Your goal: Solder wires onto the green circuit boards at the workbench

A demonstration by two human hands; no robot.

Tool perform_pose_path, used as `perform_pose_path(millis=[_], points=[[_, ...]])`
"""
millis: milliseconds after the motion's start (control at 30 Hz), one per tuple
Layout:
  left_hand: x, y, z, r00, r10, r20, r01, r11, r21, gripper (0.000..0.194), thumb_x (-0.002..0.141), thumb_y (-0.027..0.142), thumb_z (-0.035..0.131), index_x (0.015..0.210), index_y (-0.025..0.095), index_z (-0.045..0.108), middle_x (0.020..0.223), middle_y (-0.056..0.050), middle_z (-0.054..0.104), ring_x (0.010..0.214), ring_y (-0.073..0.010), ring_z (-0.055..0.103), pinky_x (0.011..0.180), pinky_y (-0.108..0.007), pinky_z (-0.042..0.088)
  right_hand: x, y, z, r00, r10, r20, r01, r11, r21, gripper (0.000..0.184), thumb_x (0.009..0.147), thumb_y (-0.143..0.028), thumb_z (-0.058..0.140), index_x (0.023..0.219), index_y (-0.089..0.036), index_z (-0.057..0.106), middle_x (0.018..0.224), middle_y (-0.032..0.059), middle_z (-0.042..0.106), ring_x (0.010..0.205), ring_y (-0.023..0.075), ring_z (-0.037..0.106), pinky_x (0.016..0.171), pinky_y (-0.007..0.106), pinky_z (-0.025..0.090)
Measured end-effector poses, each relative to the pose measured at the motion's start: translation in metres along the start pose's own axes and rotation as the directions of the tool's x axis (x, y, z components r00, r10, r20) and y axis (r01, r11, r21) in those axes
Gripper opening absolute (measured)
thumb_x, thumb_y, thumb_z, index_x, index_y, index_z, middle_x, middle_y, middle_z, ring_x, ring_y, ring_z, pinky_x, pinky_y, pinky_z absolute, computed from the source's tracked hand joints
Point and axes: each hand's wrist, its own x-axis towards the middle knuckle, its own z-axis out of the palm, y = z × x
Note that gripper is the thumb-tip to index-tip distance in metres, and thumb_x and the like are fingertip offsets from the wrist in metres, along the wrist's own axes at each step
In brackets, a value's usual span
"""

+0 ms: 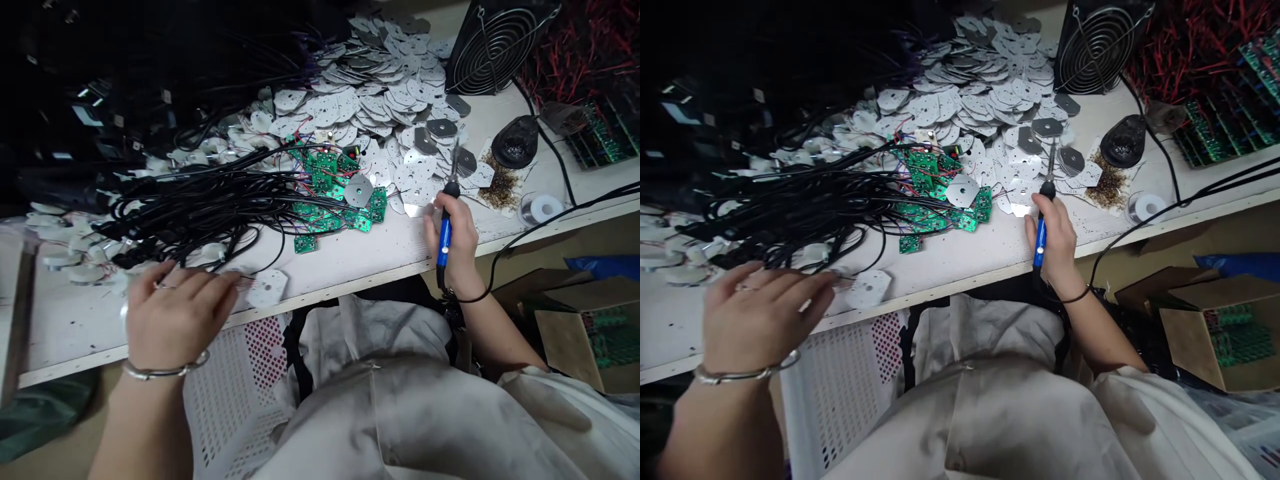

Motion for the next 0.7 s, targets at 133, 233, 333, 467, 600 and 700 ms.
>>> perform_pose_path(millis=[133,233,333,467,600,700], points=[[-0.010,-0.041,0.017,0.981,-0.167,-0.094,0.173,0.983,0.061,0.018,0.086,0.037,0.055,0.093,0.032,0.071,0.071,0.000,0.062,0.077,-0.0241,0.056,0.095,-0.048,0.045,0.009,-0.003,0.009,0.994,0.094,0.050,-0.083,0.979,-0.185,0.049,0.090,-0.047,0.057,0.133,-0.025,0.045,0.126,0.0122,0.054,0.115,0.0312,0.057,0.096,0.050,0.051],[-0.009,-0.040,0.018,0.980,-0.194,-0.048,0.198,0.976,0.096,0.024,0.087,0.032,0.053,0.106,0.031,0.067,0.079,0.000,0.062,0.082,-0.0241,0.058,0.094,-0.047,0.046,0.012,-0.004,0.019,0.987,0.137,0.082,-0.110,0.956,-0.273,0.057,0.085,-0.050,0.061,0.133,-0.024,0.045,0.129,0.0140,0.051,0.117,0.0349,0.055,0.095,0.051,0.050],[-0.004,-0.007,0.009,0.980,-0.194,-0.041,0.198,0.971,0.133,0.033,0.085,0.023,0.052,0.116,0.032,0.061,0.093,-0.002,0.064,0.090,-0.0258,0.059,0.098,-0.053,0.042,0.010,-0.003,0.025,0.991,0.124,0.059,-0.104,0.959,-0.263,0.056,0.085,-0.045,0.061,0.133,-0.023,0.044,0.126,0.0138,0.051,0.115,0.0337,0.055,0.092,0.049,0.051],[0.008,0.066,0.011,0.971,-0.143,-0.192,0.151,0.988,0.025,0.041,0.081,0.014,0.057,0.121,0.026,0.056,0.116,-0.009,0.065,0.109,-0.0307,0.059,0.103,-0.059,0.037,-0.003,-0.004,0.013,0.993,0.088,0.084,-0.068,0.973,-0.221,0.055,0.083,-0.032,0.058,0.135,-0.022,0.042,0.126,0.0143,0.049,0.115,0.0317,0.054,0.092,0.047,0.052],[0.030,0.109,0.042,0.969,-0.058,-0.241,0.012,0.982,-0.188,0.037,0.085,0.012,0.055,0.121,0.021,0.057,0.119,-0.013,0.064,0.111,-0.0262,0.060,0.093,-0.042,0.049,-0.019,-0.010,-0.013,0.990,0.058,0.130,-0.035,0.984,-0.176,0.060,0.079,-0.026,0.060,0.135,-0.023,0.040,0.122,0.0129,0.051,0.112,0.0293,0.056,0.093,0.048,0.052],[0.046,0.105,0.064,0.972,-0.144,-0.186,0.112,0.979,-0.172,0.032,0.089,0.018,0.053,0.120,0.016,0.059,0.121,-0.016,0.063,0.109,-0.0286,0.060,0.087,-0.041,0.050,-0.027,-0.020,-0.022,0.984,-0.048,0.173,0.061,0.995,-0.075,0.062,0.077,-0.026,0.063,0.134,-0.024,0.039,0.120,0.0118,0.053,0.112,0.0277,0.056,0.095,0.047,0.052]])
